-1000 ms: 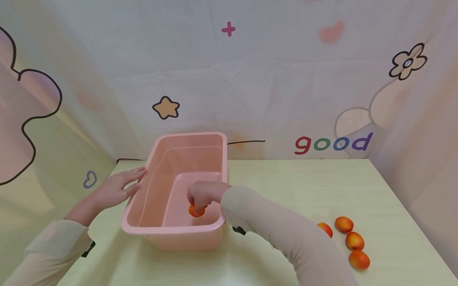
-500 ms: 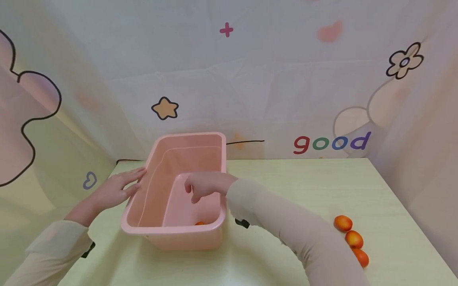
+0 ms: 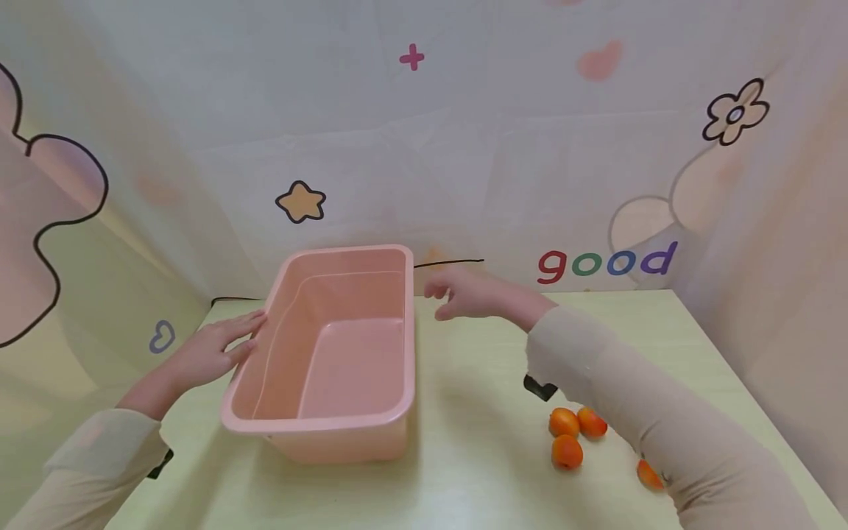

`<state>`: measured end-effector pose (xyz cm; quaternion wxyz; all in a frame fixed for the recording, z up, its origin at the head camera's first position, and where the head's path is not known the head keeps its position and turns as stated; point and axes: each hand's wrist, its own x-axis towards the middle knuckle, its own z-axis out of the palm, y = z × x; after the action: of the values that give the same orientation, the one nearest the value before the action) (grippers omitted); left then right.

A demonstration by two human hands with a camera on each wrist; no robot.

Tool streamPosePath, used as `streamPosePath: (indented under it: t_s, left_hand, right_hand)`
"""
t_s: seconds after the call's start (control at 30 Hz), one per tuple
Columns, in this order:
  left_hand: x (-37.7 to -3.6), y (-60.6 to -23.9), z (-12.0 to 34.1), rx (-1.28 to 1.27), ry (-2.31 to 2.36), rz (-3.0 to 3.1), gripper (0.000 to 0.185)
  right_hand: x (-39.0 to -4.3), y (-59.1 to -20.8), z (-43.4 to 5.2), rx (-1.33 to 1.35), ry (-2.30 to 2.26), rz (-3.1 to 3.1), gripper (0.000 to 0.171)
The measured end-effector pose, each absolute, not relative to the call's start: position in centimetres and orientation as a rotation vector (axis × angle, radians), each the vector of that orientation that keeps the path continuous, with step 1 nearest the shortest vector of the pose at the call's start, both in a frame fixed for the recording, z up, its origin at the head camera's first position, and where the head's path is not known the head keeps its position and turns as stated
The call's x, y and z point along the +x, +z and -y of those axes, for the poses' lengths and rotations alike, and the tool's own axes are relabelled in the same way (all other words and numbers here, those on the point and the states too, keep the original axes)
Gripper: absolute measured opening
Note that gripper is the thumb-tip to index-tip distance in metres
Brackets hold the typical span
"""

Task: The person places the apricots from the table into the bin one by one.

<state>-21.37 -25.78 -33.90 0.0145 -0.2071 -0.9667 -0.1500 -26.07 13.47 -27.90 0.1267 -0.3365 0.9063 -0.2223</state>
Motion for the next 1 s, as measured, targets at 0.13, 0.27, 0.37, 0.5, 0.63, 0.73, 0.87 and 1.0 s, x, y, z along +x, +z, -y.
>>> streamPosePath:
  t_s: [0.13,0.27,0.37,0.5,0.63,0.73,0.87,1.0]
  left_hand:
    - [-21.2,-33.7,25.8,-0.649,-0.477,3.009,0.047]
    - [-21.2,-33.6,25.7,-0.646,-0.49,3.016,0.048]
    - [-21.3,-33.6,25.8,-0.645,-0.491,3.015,0.047]
    - [-21.4,-33.8,25.8,-0.654,-0.478,3.003,0.047]
    - [-21.5,-33.8,25.8,-0.652,-0.479,3.004,0.047]
    - [-21.5,-33.8,25.8,-0.652,-0.484,3.004,0.047]
    - [-21.6,-34.0,25.9,-0.656,-0.484,3.0,0.047]
    - [-21.7,-34.1,26.0,-0.656,-0.49,3.003,0.047]
  right_hand:
    - [-26.1,-29.0,-16.6,-0.846,-0.595,-2.651,0.035]
    - [-25.9,-30.4,-19.2,-0.745,-0.58,-2.629,0.038]
    - [-25.5,-31.6,-20.6,-0.693,-0.587,-2.599,0.04]
    - [-25.0,-33.2,-22.1,-0.634,-0.613,-2.557,0.042]
    - [-24.5,-34.6,-23.2,-0.569,-0.636,-2.513,0.043]
    - [-24.0,-35.7,-23.8,-0.528,-0.616,-2.489,0.042]
    - [-23.5,-37.1,-24.5,-0.469,-0.582,-2.465,0.042]
    - [-23.0,-38.4,-25.2,-0.434,-0.558,-2.455,0.041]
